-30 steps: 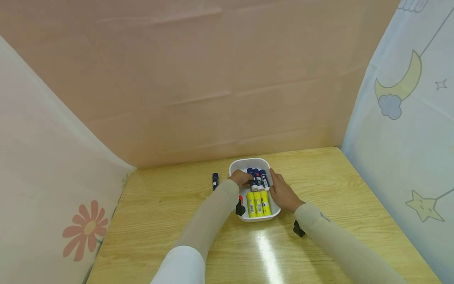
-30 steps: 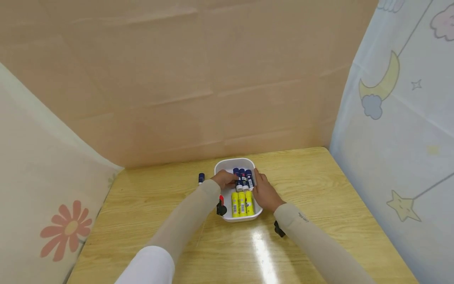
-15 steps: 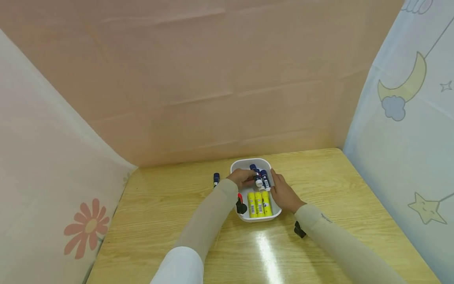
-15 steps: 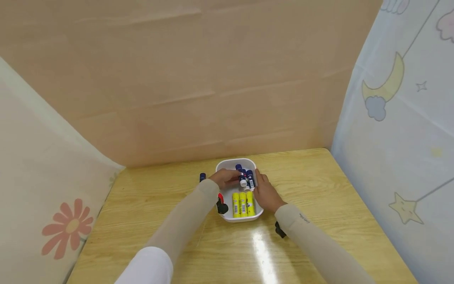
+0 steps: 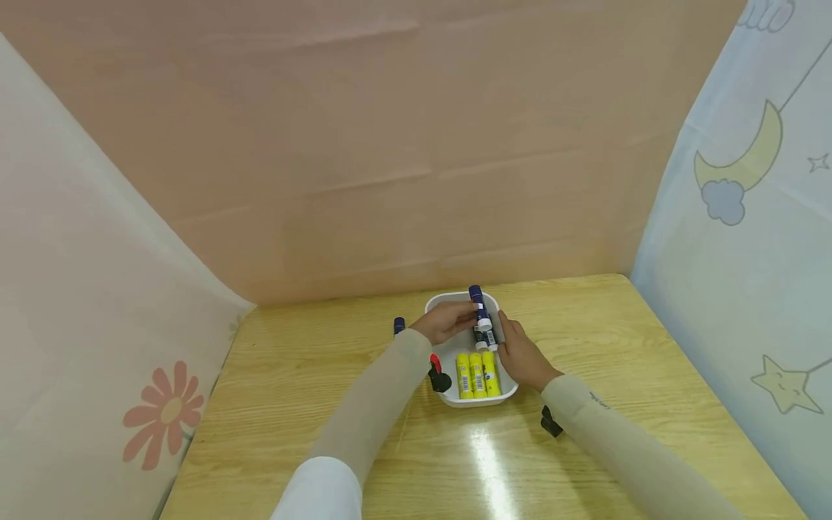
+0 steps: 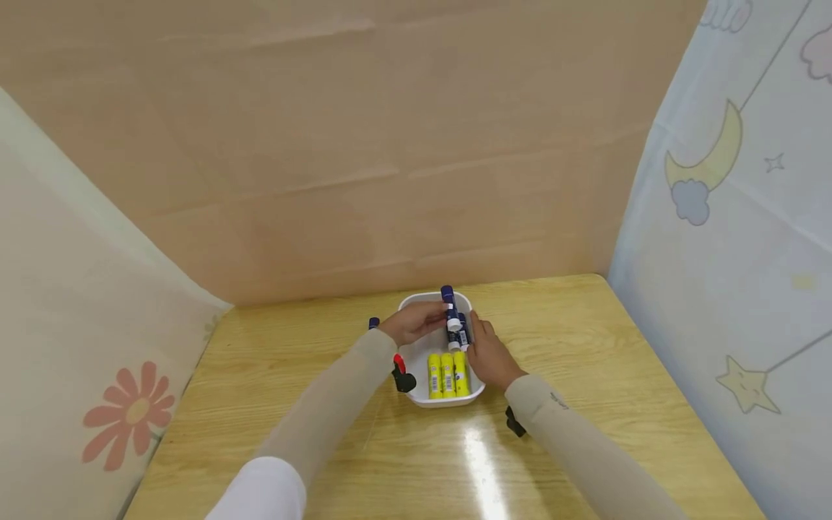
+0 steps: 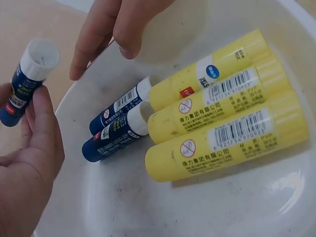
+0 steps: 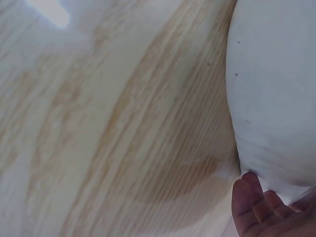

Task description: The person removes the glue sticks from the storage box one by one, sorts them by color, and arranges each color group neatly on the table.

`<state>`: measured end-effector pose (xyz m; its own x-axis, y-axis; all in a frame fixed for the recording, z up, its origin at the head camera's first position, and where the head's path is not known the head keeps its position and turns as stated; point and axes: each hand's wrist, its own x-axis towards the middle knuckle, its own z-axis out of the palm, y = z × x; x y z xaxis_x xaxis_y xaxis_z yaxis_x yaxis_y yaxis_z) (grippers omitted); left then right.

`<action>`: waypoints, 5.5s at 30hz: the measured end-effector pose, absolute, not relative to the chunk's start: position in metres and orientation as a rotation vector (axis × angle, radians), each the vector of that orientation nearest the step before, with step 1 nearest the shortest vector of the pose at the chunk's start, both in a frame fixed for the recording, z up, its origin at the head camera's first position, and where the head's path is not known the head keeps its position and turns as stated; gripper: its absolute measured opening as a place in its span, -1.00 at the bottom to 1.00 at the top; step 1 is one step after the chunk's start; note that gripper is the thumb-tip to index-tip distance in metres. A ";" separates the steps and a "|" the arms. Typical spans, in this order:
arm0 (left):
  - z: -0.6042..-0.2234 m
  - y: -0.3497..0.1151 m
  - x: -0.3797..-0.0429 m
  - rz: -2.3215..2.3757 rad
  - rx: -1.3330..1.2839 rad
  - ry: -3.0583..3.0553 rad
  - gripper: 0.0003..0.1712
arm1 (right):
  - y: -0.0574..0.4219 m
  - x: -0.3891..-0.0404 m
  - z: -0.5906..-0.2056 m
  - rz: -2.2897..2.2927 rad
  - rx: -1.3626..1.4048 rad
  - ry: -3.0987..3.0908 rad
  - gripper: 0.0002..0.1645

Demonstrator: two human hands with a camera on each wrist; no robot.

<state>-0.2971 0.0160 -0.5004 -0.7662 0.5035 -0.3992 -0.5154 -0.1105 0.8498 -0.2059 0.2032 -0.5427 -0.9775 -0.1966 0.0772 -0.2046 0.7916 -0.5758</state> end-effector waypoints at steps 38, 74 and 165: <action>-0.520 -0.159 -0.311 1.862 -0.098 1.769 -0.59 | 0.208 -0.205 -0.540 1.005 0.213 -3.014 -0.21; -0.549 -0.150 -0.313 1.291 -0.169 2.313 -0.52 | 0.207 -0.208 -0.541 0.970 0.229 -3.014 -0.20; -0.455 -0.053 -0.282 1.989 0.014 1.686 -0.51 | 0.209 -0.207 -0.543 0.972 0.176 -3.033 -0.20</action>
<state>-0.2820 -0.0532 -0.4547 -0.8605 0.3951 -0.3215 -0.3818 -0.0824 0.9206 -0.2072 0.2087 -0.5434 -0.9928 -0.1194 -0.0124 -0.0900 0.8084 -0.5817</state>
